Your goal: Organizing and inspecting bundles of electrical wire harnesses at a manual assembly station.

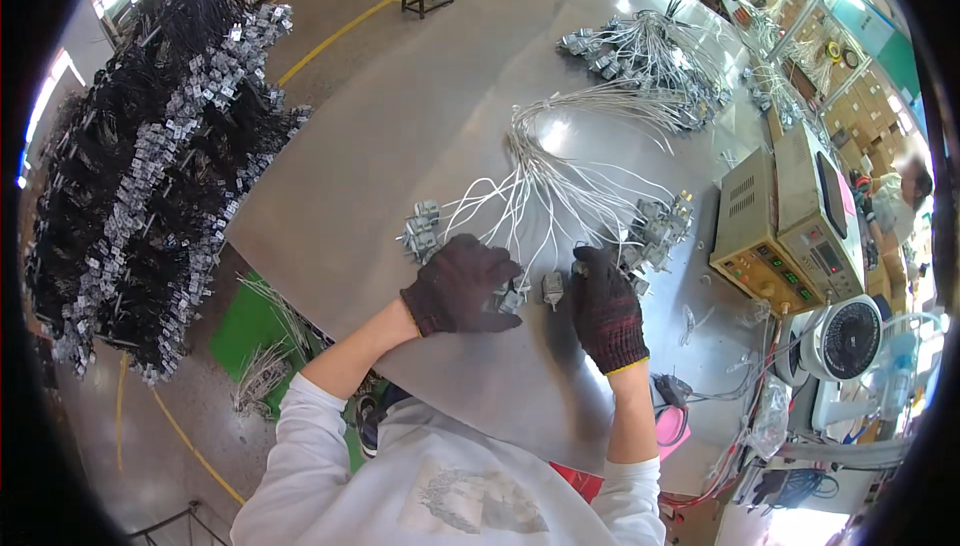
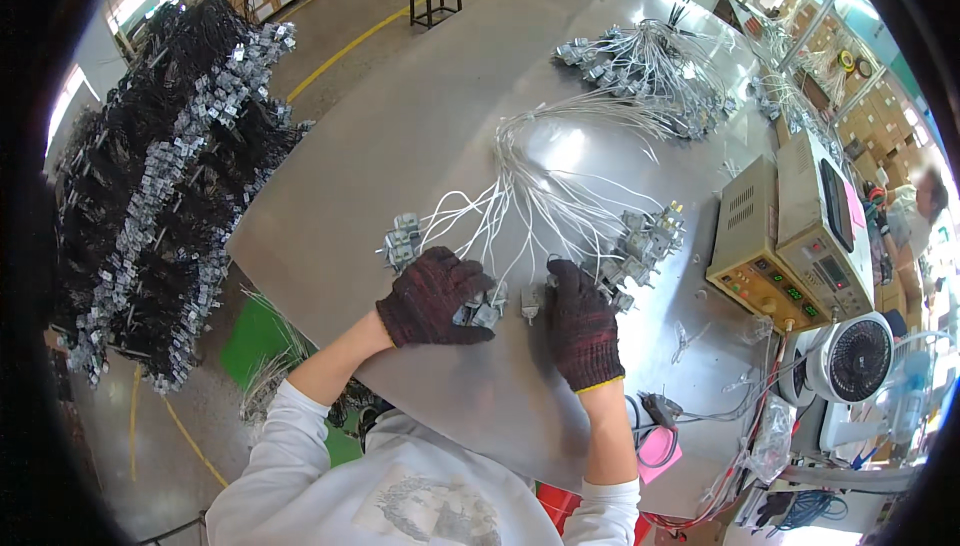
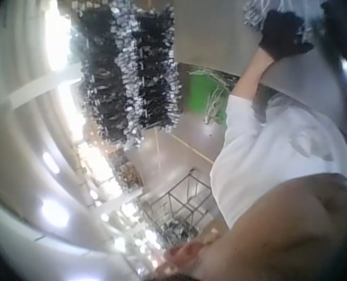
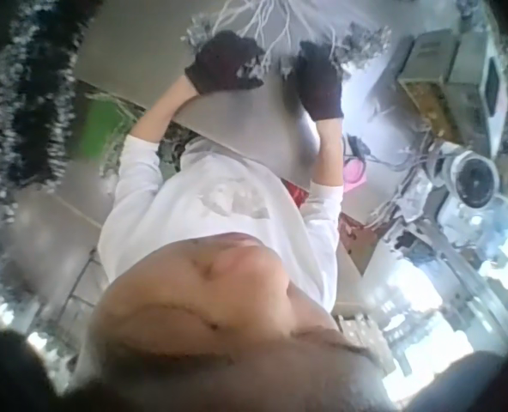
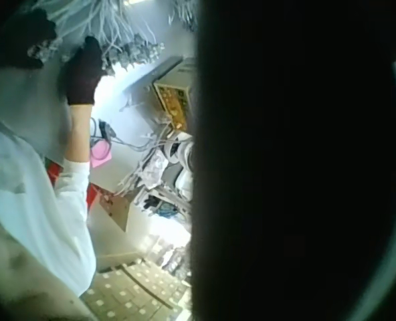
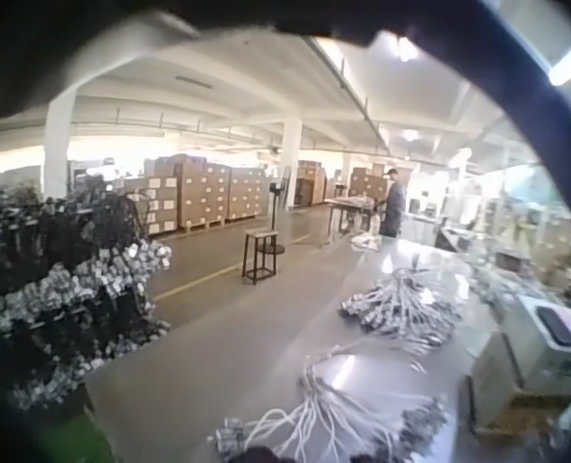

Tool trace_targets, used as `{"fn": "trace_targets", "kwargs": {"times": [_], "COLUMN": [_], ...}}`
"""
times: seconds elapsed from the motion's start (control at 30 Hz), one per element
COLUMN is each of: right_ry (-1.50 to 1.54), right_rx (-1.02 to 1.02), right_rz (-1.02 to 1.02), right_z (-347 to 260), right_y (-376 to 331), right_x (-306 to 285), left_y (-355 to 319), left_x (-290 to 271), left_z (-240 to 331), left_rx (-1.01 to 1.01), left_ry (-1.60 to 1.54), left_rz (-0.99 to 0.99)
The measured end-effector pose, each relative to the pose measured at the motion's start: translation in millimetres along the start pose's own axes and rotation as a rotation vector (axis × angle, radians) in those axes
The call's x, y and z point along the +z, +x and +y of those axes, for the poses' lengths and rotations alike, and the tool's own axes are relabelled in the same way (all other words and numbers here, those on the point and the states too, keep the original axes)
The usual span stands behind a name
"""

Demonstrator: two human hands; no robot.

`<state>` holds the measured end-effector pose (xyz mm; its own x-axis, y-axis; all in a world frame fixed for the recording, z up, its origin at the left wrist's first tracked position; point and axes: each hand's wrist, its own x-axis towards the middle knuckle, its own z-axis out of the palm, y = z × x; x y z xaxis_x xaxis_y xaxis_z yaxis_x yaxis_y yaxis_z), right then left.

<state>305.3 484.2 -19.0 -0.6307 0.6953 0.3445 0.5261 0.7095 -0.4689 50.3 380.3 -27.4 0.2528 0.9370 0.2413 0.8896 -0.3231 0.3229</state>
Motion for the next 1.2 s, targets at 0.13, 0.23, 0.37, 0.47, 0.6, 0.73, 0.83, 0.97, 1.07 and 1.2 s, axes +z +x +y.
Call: {"fn": "trace_targets", "kwargs": {"times": [0.13,0.23,0.37,0.47,0.6,0.73,0.83,0.97,1.07,1.2], "right_ry": [0.022,-0.324,-0.274,-0.066,-0.076,-0.118,-0.162,-0.353,-0.195,-0.213], "right_rx": [0.165,0.062,0.043,0.244,0.246,0.272,0.417,0.073,-0.002,0.035], "right_rz": [-0.054,0.097,0.199,0.072,-0.027,-0.037,-0.054,-0.332,-0.054,0.205], "right_z": [-29,-61,-42,-42,-26,2,-2,-19,-9,-2], "right_y": [-6,-3,-1,7,4,-2,-7,-11,-23,-40], "right_x": [15,33,41,27,1,3,-10,-10,-1,-30], "left_y": [7,17,9,30,71,67,50,48,72,90], "left_x": [5,-2,3,21,25,39,21,11,-8,11], "left_z": [-11,-4,15,21,35,30,17,17,44,64], "left_rx": [0.055,0.023,0.053,0.153,0.011,0.004,0.059,0.098,-0.051,-0.216], "left_ry": [0.034,0.091,0.276,0.009,0.014,-0.037,-0.148,-0.073,-0.074,0.119], "left_rz": [-0.022,-0.059,0.251,0.163,-0.181,-0.095,-0.164,-0.191,-0.285,-0.269]}}
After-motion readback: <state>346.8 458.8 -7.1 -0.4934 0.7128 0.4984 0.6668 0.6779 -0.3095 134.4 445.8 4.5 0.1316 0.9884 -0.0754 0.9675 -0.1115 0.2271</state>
